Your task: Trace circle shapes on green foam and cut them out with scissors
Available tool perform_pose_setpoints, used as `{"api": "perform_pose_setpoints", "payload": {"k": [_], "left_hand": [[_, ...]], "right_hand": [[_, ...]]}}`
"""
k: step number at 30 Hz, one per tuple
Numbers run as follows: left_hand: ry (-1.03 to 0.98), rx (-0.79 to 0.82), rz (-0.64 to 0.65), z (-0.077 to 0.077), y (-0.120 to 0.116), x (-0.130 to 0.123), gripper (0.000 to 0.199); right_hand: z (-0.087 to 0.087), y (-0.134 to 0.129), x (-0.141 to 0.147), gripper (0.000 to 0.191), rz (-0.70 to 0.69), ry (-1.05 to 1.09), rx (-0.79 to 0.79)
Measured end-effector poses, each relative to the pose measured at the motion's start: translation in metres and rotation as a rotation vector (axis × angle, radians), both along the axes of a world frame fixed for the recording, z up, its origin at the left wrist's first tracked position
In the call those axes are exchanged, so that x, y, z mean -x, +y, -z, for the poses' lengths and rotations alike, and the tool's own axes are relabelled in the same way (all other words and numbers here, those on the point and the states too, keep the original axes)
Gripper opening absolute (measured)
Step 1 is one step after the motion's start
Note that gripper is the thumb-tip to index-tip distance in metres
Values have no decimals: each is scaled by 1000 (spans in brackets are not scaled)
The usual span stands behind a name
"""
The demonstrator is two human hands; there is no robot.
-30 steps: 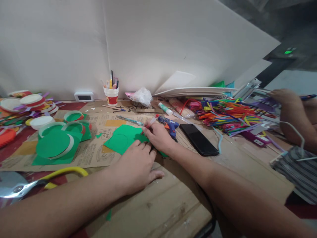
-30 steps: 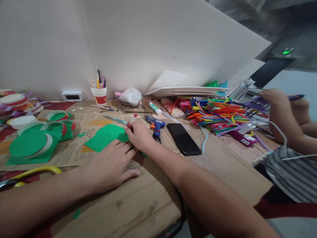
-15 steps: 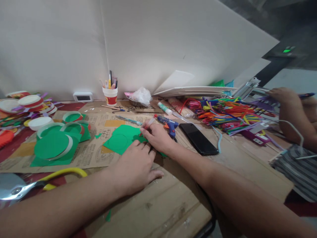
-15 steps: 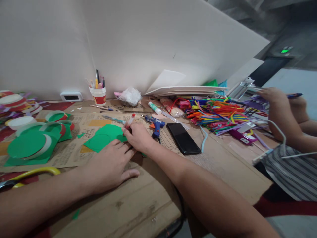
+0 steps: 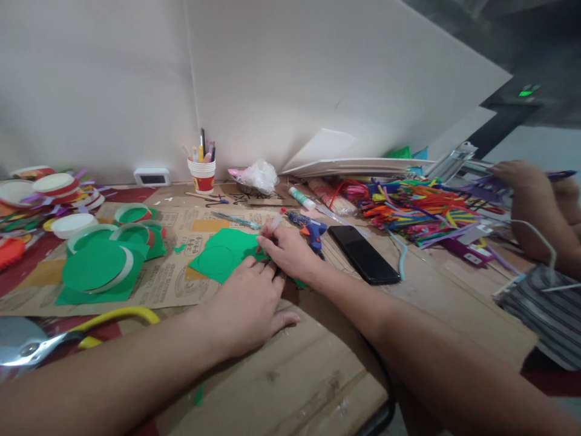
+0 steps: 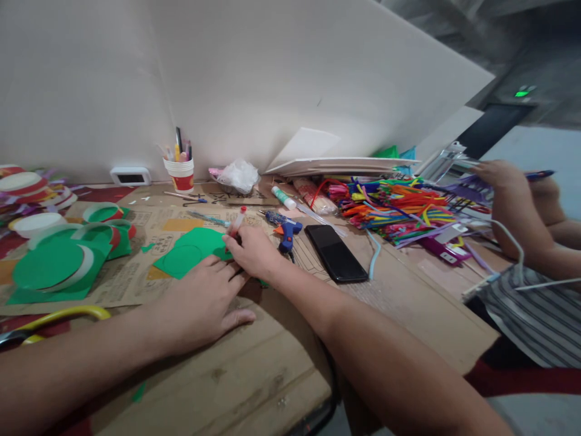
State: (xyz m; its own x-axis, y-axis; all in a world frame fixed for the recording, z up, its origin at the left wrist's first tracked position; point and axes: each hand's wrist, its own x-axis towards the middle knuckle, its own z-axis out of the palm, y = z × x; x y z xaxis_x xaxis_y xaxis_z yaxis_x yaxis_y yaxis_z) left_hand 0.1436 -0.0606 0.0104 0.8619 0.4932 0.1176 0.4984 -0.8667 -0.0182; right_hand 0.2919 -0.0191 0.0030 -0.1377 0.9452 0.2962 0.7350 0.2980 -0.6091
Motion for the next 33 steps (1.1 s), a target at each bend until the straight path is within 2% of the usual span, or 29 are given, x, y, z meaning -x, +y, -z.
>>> {"api": "perform_pose_setpoints", "payload": {"k": [9, 17, 21, 26, 29, 33], "left_hand": [[1, 6, -1, 0, -1, 0, 67], [-4, 14, 8, -4, 1, 2, 59], [-4, 9, 9, -8, 1, 0, 59], [-5, 33, 35, -8, 5, 2, 58], [-27, 29, 38, -9, 12, 4, 56], [-40, -3, 11, -10, 16, 4, 56]], "right_hand": [[-1, -2, 0, 16, -30, 76, -3], [9, 9, -8, 21, 49, 309, -55], [14, 15, -12, 19, 68, 421, 2], [8, 14, -10, 15, 76, 544, 88], [4, 13, -9, 18, 89, 555, 124], [5, 14, -10, 18, 103, 491, 98]]}}
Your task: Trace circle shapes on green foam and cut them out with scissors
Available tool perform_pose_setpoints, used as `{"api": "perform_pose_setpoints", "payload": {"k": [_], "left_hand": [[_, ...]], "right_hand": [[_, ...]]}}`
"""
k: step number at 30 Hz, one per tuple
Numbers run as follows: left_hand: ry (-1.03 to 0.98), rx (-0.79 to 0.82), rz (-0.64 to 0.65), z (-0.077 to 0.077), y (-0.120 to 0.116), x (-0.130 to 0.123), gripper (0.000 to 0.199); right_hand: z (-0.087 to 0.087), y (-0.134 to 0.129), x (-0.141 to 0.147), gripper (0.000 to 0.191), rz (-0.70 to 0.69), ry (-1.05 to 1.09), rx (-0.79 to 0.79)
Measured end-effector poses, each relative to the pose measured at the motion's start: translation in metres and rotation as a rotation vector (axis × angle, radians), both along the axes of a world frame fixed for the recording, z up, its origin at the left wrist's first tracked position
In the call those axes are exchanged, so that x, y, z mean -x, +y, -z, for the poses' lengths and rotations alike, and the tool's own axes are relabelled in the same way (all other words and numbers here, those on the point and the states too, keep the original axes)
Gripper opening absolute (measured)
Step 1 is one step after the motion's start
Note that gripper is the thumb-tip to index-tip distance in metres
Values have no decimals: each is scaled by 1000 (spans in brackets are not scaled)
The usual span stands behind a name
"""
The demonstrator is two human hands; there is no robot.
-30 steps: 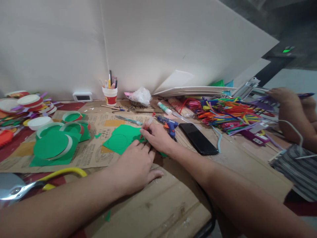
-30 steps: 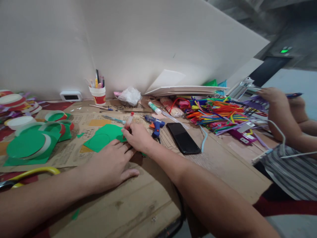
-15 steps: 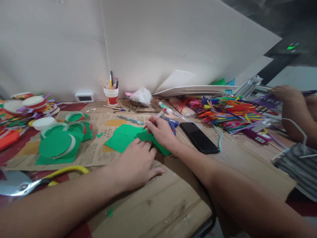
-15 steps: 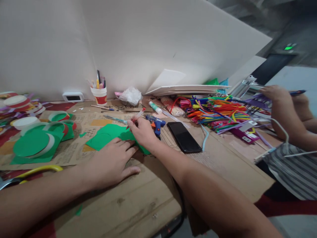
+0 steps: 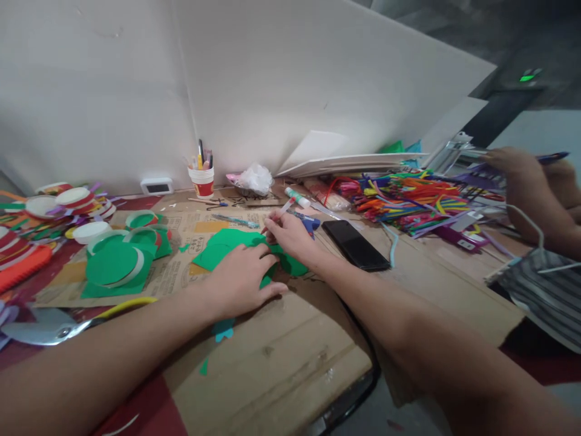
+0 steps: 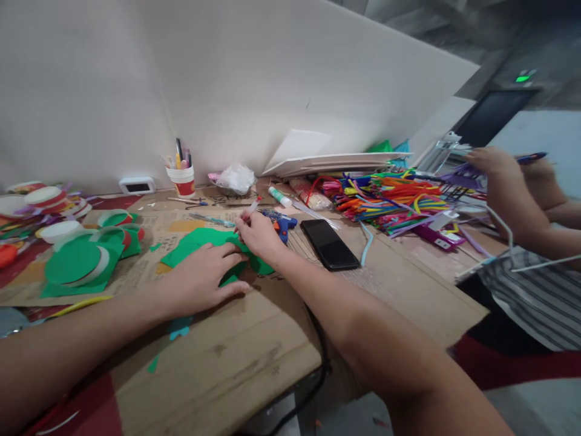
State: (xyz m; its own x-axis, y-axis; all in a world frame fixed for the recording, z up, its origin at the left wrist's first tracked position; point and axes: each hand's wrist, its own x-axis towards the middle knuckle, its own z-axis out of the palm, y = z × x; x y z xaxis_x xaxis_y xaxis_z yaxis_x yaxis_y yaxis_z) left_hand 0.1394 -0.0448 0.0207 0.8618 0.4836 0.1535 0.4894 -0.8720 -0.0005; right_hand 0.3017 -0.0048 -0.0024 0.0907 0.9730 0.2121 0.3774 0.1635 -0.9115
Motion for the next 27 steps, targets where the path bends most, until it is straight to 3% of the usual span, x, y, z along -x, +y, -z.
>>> {"api": "perform_pose_setpoints", "payload": {"k": [11, 27], "left_hand": [[24, -37, -11, 7, -14, -3, 57], [37, 18, -45, 12, -15, -5, 63]], "right_hand": [[4, 1, -4, 18, -14, -312, -122], [0, -7, 3, 16, -38, -400, -142]]}}
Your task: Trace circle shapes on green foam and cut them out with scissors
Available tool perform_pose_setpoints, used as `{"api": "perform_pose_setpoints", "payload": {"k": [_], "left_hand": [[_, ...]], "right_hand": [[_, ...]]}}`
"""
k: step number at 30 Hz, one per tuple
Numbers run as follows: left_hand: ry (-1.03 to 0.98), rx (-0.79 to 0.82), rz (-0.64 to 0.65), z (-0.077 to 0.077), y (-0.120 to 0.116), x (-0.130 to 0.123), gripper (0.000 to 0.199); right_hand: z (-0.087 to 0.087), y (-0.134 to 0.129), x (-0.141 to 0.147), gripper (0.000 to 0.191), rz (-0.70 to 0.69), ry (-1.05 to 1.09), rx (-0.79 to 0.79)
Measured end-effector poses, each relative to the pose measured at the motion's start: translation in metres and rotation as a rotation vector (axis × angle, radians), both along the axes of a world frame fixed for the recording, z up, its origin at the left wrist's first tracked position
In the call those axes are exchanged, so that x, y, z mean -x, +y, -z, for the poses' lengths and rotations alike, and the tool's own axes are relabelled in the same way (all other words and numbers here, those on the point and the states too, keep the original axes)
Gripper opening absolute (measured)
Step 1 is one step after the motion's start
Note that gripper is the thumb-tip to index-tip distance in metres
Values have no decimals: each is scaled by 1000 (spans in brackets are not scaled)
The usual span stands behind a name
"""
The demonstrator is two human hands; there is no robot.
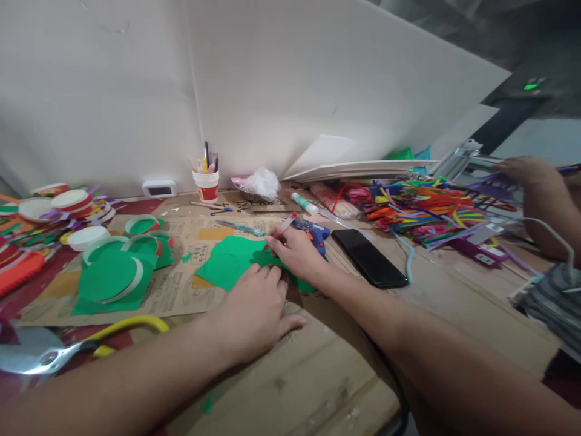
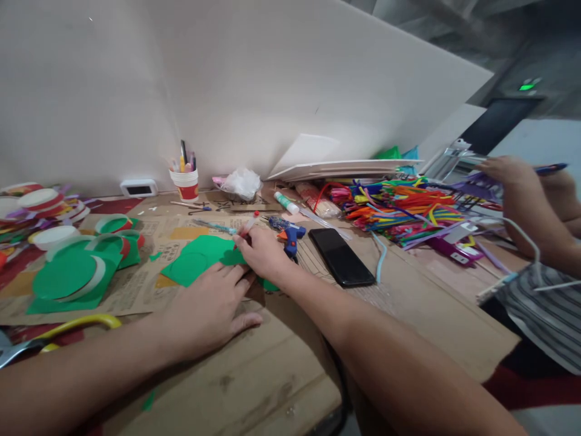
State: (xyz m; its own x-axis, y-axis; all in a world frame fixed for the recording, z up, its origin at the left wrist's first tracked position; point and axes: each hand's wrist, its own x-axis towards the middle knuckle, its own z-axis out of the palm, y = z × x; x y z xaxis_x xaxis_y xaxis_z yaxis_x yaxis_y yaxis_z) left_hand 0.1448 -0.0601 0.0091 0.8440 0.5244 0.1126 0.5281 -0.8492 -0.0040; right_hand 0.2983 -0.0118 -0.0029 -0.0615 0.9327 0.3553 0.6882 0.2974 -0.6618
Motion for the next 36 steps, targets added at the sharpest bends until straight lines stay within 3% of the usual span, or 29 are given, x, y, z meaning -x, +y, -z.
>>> {"api": "perform_pose_setpoints", "payload": {"k": [36], "left_hand": [[5, -3, 8, 1, 1, 0, 64]], "right_hand": [[-6, -4, 5, 17, -8, -78, 73]]}}
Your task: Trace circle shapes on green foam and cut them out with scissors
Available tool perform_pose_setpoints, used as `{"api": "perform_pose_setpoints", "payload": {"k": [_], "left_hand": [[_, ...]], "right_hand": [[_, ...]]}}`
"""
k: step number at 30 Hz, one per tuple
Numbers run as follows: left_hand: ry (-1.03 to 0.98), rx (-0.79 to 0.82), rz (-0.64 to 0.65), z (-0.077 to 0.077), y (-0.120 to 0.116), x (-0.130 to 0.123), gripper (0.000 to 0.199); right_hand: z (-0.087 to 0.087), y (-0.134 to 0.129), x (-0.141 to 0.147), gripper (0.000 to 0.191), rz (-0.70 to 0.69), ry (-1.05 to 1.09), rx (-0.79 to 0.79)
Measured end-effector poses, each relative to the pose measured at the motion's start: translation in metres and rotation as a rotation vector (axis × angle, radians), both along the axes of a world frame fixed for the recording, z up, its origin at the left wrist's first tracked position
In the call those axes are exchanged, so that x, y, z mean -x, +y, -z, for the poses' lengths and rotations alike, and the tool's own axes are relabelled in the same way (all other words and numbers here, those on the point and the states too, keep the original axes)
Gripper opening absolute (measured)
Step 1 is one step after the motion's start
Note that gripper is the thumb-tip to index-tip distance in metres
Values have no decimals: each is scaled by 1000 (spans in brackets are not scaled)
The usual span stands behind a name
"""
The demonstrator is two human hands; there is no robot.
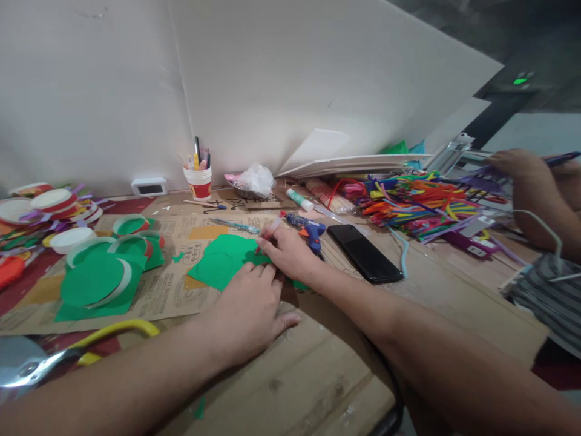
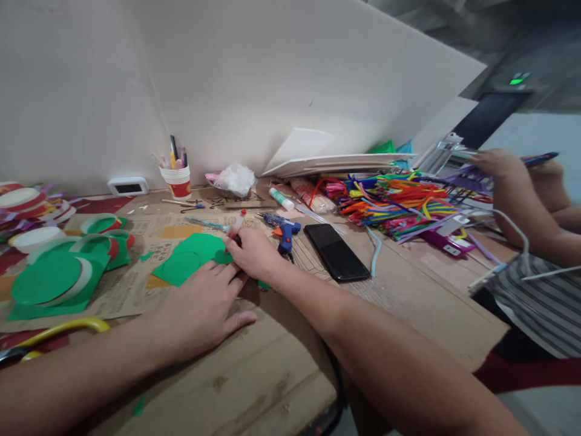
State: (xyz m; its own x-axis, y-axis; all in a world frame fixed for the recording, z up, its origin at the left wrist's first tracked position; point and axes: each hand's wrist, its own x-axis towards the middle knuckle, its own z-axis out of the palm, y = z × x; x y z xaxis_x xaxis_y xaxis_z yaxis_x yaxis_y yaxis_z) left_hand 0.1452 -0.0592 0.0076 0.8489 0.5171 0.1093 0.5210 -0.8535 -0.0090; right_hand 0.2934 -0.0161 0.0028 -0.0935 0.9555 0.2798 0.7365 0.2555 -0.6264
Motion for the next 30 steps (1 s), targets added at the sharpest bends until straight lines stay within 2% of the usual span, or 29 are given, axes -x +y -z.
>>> {"api": "perform_pose_setpoints", "payload": {"k": [7, 16, 23, 30], "left_hand": [[-15, 18, 5, 1, 1, 1, 63], [-24, 23, 6, -2, 2, 1, 60], [-8, 11, 13, -11, 1, 2, 60], [-28, -19, 26, -12, 4, 4, 62]], "right_hand": [[0, 0, 0, 15, -15, 8, -4], [2, 4, -6, 17, 4, 180, -40], [-10, 4, -19, 16, 13, 243, -84], [-17, -13, -26, 12, 36, 237, -88]]}}
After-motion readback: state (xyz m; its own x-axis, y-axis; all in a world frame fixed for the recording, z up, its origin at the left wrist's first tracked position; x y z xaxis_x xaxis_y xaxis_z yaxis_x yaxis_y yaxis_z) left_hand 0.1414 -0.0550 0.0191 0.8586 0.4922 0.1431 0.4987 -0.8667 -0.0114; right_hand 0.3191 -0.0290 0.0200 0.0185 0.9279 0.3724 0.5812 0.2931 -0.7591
